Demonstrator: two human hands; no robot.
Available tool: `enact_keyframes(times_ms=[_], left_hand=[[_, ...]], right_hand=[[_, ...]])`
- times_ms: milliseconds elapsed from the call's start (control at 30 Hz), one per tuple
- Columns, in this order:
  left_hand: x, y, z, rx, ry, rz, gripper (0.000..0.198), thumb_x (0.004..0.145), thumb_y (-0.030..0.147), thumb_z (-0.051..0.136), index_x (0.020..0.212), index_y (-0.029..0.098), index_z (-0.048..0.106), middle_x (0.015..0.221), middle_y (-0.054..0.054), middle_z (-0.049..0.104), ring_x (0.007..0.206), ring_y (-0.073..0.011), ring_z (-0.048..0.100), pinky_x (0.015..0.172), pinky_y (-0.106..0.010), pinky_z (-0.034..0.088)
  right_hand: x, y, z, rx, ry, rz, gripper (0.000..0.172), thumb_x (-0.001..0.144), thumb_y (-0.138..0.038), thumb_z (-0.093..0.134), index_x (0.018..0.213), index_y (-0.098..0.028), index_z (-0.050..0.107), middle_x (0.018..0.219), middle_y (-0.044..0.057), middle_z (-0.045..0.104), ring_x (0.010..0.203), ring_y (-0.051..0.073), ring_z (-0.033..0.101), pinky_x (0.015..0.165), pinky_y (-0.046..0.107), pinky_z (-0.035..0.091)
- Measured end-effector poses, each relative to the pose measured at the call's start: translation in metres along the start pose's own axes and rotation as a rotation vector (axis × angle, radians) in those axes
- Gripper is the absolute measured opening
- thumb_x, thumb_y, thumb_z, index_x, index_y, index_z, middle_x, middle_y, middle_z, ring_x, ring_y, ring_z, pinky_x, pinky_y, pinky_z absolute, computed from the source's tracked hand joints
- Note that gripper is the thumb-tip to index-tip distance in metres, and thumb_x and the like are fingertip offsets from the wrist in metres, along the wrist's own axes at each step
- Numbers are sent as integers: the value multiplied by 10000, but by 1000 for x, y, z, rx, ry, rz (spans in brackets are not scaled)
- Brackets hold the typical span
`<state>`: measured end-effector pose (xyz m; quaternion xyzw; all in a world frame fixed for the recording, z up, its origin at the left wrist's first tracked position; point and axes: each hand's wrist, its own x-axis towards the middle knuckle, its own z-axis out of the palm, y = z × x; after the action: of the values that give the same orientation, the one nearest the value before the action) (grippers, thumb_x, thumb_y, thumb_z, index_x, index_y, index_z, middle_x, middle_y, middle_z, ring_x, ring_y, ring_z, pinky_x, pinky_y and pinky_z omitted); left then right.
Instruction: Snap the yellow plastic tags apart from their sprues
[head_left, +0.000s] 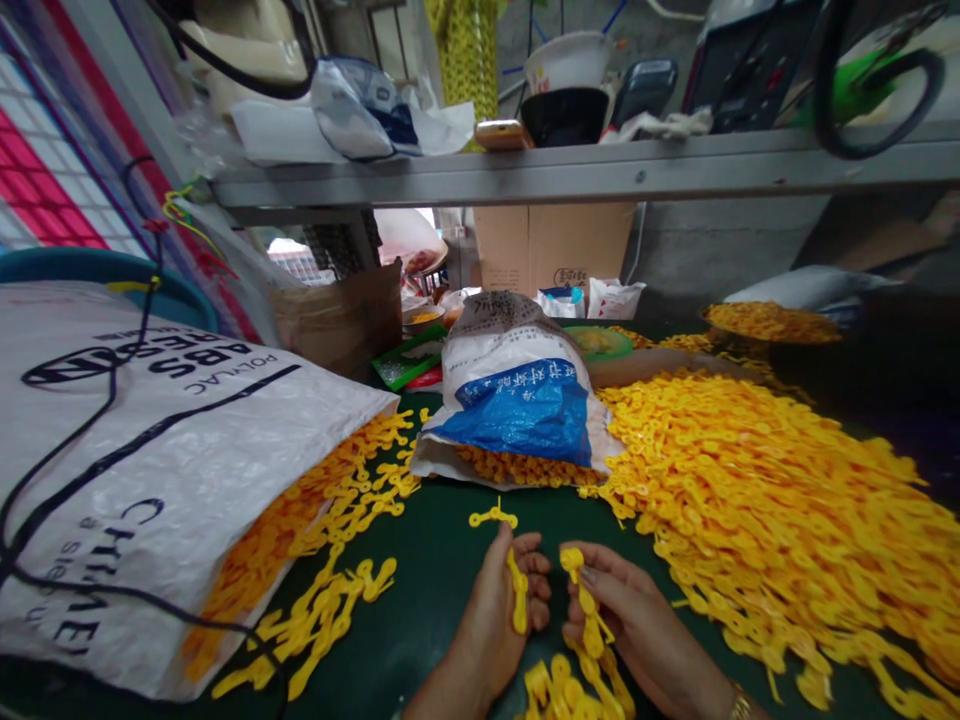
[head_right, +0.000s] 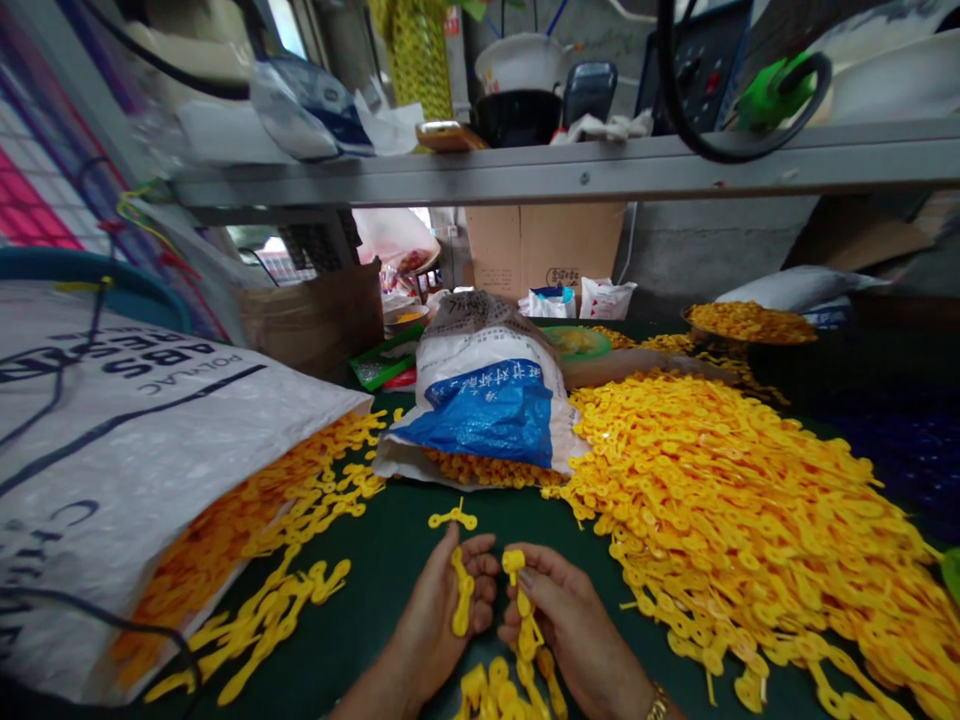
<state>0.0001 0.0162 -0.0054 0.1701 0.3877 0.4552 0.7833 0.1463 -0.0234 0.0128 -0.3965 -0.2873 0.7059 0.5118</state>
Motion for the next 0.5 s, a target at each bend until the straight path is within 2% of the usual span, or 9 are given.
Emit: enact_keyframes(times_ms=[167, 300, 400, 500], left_hand=[[2, -5, -4, 255, 47, 111, 488, 779, 582, 574, 955, 128, 593, 560, 56, 462, 415, -74, 414, 344, -181, 211], [1, -1, -3, 134, -10, 120, 525, 770, 559, 597, 1071, 129, 607, 611, 45, 502, 473, -89, 471, 418, -207, 325], [1, 4, -4, 43, -36, 155, 409, 738, 405, 703, 1038, 135, 638, 649, 33, 546, 564, -93, 526, 513, -206, 392], [2, 7, -5, -39, 14, 162, 293, 710, 292, 757, 935, 140, 647, 679, 15, 593, 613, -103, 572, 588, -220, 440]], right_hand=[[2, 4, 1, -182, 19, -79, 269, 802, -378, 669, 1010, -211, 639, 721, -27, 621, 585, 116, 605, 582, 235, 501], [-2, 8, 3, -446, -41, -171, 242, 861, -353, 577, 1060, -224, 621, 838, 11, 671, 657, 140, 631, 621, 247, 515], [-8, 8, 4, -784, -165, -384, 280, 864, -221, 540, 1132, -248, 618, 1021, 50, 694, 868, 191, 653, 797, 293, 513], [-10, 9, 6, -1058, -345, -599, 408, 825, -115, 532, 1189, -284, 604, 1197, 47, 659, 1079, 223, 600, 969, 326, 442]])
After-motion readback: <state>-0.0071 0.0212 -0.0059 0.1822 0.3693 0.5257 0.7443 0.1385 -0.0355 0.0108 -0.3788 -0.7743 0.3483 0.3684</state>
